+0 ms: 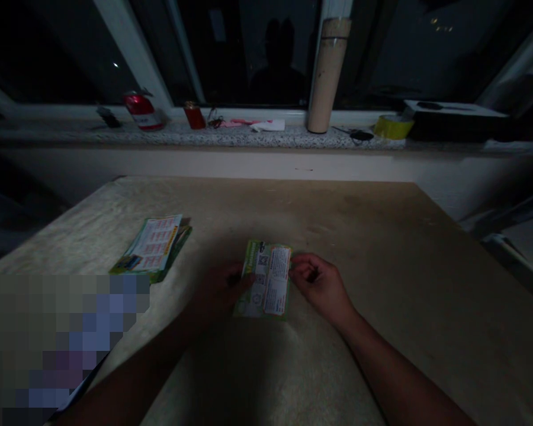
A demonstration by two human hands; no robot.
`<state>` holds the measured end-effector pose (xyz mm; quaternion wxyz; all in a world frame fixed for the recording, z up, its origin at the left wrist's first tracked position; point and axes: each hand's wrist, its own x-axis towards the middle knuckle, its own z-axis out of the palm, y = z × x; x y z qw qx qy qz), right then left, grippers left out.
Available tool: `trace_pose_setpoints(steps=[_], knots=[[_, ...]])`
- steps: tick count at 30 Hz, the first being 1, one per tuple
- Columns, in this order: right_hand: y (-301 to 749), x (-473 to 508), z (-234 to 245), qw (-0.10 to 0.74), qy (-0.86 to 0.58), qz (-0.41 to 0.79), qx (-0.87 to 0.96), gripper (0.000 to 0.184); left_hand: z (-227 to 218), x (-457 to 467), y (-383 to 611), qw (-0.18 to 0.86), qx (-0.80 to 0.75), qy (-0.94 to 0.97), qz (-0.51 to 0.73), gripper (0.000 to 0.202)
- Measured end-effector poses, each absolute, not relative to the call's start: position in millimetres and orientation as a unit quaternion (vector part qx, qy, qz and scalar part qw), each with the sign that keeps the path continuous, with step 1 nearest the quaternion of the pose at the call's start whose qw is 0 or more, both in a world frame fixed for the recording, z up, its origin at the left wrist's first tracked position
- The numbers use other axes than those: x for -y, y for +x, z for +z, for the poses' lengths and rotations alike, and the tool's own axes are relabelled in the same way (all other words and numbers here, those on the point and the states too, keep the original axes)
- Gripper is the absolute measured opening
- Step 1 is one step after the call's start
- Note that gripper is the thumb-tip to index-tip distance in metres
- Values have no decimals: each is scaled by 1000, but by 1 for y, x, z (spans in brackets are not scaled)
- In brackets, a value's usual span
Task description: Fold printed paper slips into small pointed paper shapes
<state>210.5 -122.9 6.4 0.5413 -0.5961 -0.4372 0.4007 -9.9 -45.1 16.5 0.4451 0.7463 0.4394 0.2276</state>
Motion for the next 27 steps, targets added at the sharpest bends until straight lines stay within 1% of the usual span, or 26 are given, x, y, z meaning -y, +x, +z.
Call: trace_pose_setpoints(steps=[2,6,12,16,19,23,25,27], knots=[[211,123,6,537,-602,381,451,28,19,46,-9,448,-431,755,212,35],[211,125,3,539,-610,338,472,23,19,47,-9,514,-436,706,217,42],[206,129,0,521,-591,305,535,22,17,44,-11,545,-450,657,262,41],[208,132,7,474,-587,211,622,24,17,43,-11,565,-446,639,270,39],[209,135,12,426,-573,135,687,32,19,44,-10,596,-447,603,284,39],[209,138,12,366,-577,98,723,50,24,45,-9,647,-445,540,303,37],[209,138,13,357,-564,74,741,52,25,45,-9,658,-448,527,298,37],[209,137,15,358,-539,44,761,47,26,45,-9,654,-447,542,281,38]])
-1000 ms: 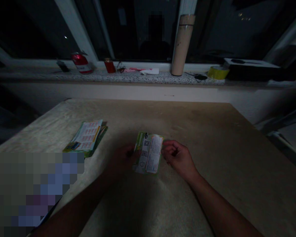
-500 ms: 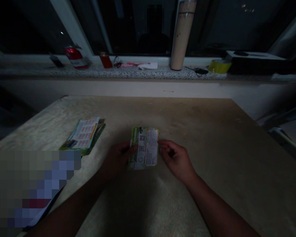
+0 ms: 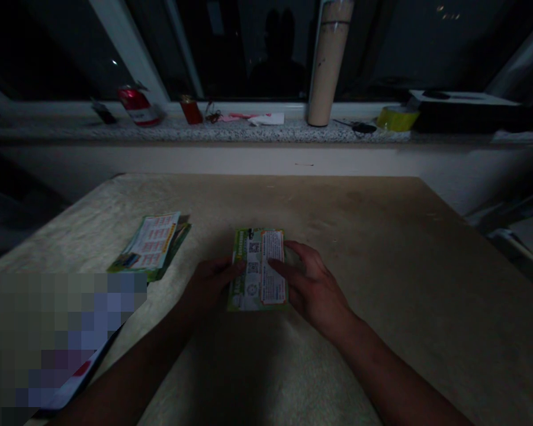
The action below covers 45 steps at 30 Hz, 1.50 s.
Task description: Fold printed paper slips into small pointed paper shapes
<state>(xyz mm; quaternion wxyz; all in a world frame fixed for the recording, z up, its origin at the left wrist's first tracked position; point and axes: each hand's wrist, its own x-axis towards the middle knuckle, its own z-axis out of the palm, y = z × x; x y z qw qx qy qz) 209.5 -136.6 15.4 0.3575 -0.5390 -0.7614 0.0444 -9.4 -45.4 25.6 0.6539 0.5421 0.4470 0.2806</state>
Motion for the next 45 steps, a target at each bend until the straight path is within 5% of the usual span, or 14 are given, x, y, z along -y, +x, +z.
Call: trace_pose_setpoints(steps=[8,16,25,45], knots=[[214,133,8,300,-531,66,790,35,23,32,-25,372,-485,744,271,38],[217,133,7,284,-539,102,787,43,21,35,-36,332,-269,892,147,79],[219,133,6,290,-533,134,783,31,17,33,-28,277,-268,910,155,19],[219,130,9,348,-531,206,745,22,19,40,-23,294,-343,877,163,29]])
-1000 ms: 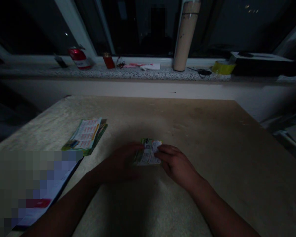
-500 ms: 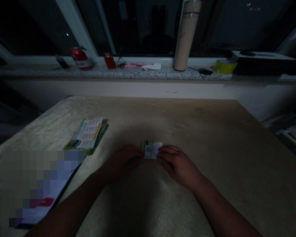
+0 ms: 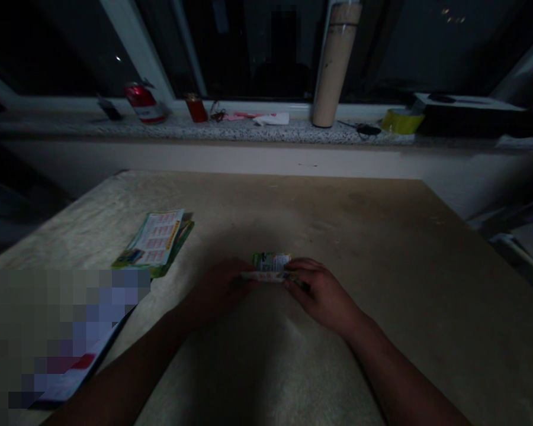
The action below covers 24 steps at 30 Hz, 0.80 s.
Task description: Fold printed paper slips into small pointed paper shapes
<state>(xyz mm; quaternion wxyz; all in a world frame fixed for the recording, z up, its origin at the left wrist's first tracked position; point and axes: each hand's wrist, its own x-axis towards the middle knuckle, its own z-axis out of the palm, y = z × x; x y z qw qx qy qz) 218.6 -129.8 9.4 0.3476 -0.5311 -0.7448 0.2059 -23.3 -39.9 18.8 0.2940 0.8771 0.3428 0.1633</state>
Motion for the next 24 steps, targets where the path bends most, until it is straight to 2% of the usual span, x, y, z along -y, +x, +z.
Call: trace_pose_setpoints(steps=[11,14,20,24], knots=[[214,131,14,366,-563,242,700,19,20,42,-21,292,-373,861,186,32],[210,134,15,387,-609,260,642,24,24,45,-19,352,-388,829,197,33],[208,134,11,473,-616,288,561,19,20,51,-11,532,-415,679,289,31],[205,132,9,546,-581,345,495,25,24,54,-7,575,-406,625,337,28]])
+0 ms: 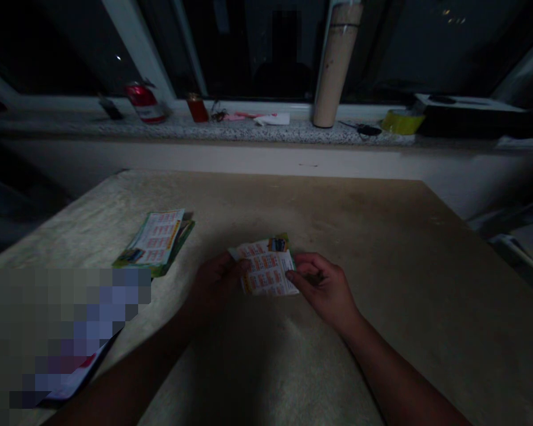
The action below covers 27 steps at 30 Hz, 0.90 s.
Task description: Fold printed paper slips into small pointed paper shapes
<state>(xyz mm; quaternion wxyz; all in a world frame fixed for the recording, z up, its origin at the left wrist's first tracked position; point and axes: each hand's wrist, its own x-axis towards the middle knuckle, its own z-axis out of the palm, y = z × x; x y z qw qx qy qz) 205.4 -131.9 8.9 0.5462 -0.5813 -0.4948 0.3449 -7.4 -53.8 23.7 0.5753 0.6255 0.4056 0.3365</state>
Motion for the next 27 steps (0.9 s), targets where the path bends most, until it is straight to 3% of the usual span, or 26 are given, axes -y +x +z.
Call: trace_pose_setpoints(steps=[5,9,14,17,21,24,27], knots=[[201,131,6,564,-548,420,454,32,33,54,-7,552,-430,636,325,24],[204,133,5,516,-569,406,495,32,28,50,-9,492,-467,683,272,28],[207,133,9,500,-588,445,454,38,24,49,-12,318,-521,757,233,75],[208,130,12,512,-597,476,394,39,30,54,-17,261,-445,817,258,88],[211,127,17,509,-611,500,344,43,31,60,-24,244,-250,920,181,80],[215,128,16,483,-625,492,365,41,23,59,-25,211,-224,940,146,70],[221,131,14,453,-654,389,465,31,18,56,-23,203,-227,941,150,45]])
